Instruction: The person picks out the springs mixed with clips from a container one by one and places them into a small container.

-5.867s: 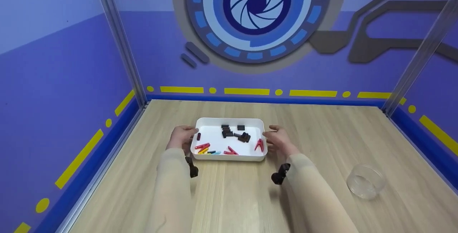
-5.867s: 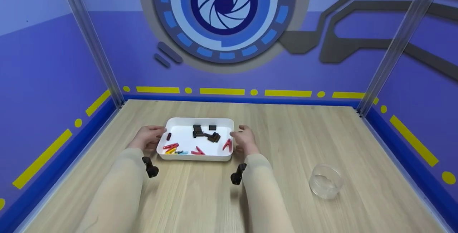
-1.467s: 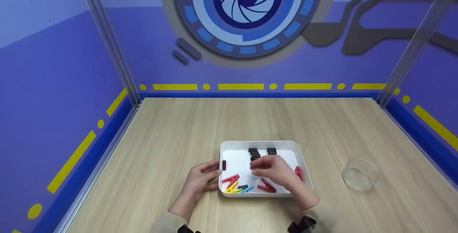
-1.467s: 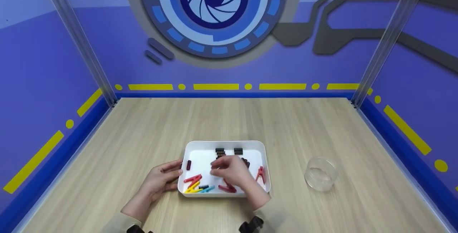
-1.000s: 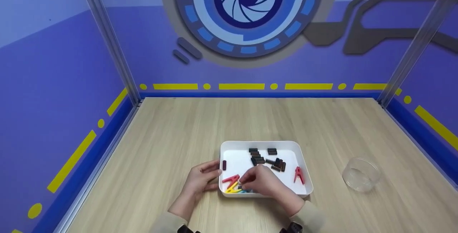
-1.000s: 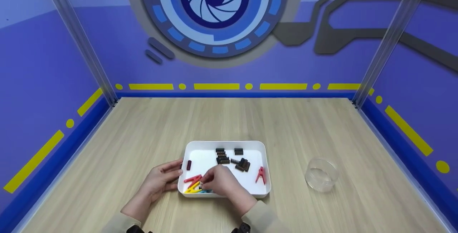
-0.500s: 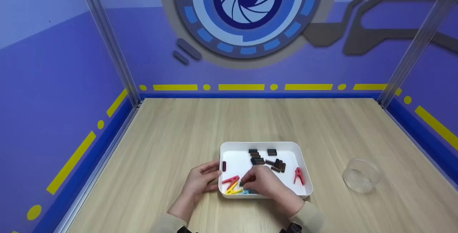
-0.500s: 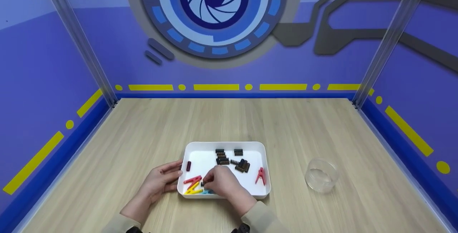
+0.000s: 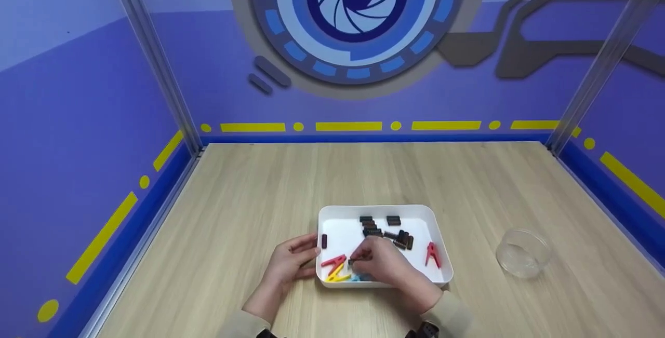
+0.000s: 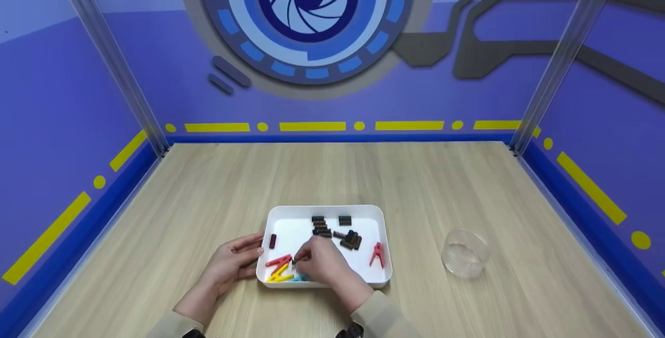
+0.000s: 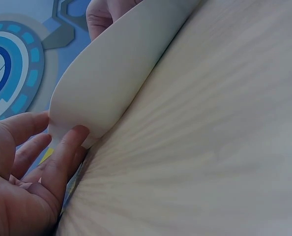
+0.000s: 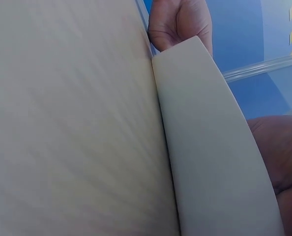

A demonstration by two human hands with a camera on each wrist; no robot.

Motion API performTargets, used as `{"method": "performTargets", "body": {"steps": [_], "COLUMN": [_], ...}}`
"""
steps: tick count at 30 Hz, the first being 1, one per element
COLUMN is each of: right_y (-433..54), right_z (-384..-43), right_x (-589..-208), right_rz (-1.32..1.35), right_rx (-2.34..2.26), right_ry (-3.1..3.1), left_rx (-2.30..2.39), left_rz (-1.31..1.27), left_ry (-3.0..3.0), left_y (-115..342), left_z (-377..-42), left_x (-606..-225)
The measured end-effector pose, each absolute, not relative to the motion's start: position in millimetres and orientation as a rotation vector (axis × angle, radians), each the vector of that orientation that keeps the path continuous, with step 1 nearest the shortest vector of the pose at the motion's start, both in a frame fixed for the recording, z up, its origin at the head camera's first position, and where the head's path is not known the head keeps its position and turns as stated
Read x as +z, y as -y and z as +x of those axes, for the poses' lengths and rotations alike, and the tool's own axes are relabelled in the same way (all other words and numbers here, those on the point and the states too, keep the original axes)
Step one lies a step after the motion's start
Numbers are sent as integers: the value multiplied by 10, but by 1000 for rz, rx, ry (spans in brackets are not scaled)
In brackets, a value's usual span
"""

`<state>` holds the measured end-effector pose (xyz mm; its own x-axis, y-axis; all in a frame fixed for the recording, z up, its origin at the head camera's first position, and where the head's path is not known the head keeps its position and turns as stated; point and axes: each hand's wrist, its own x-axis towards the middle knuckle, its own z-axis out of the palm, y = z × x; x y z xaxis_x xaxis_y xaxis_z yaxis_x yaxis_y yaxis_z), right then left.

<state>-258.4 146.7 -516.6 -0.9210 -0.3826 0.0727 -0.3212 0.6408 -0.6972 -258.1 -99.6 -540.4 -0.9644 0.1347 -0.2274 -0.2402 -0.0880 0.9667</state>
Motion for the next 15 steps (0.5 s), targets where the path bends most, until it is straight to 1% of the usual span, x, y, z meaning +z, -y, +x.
{"method": "performTargets", "body": {"steps": [5, 15], "right_y": [-1548, -1803], "right_z": [-2615, -2686], "right_x": [-5078, -4921], "right_rz": [-538, -579], "right_rx": [-1154, -1243], "right_ry": [-2756, -2696], "left_rx": [2142, 2133], "left_rz": [-132, -132], "left_ry": [-1931, -1952], "left_y": [989, 982], "left_z": [-2582, -2583], "left_x": [-5414, -5410]}}
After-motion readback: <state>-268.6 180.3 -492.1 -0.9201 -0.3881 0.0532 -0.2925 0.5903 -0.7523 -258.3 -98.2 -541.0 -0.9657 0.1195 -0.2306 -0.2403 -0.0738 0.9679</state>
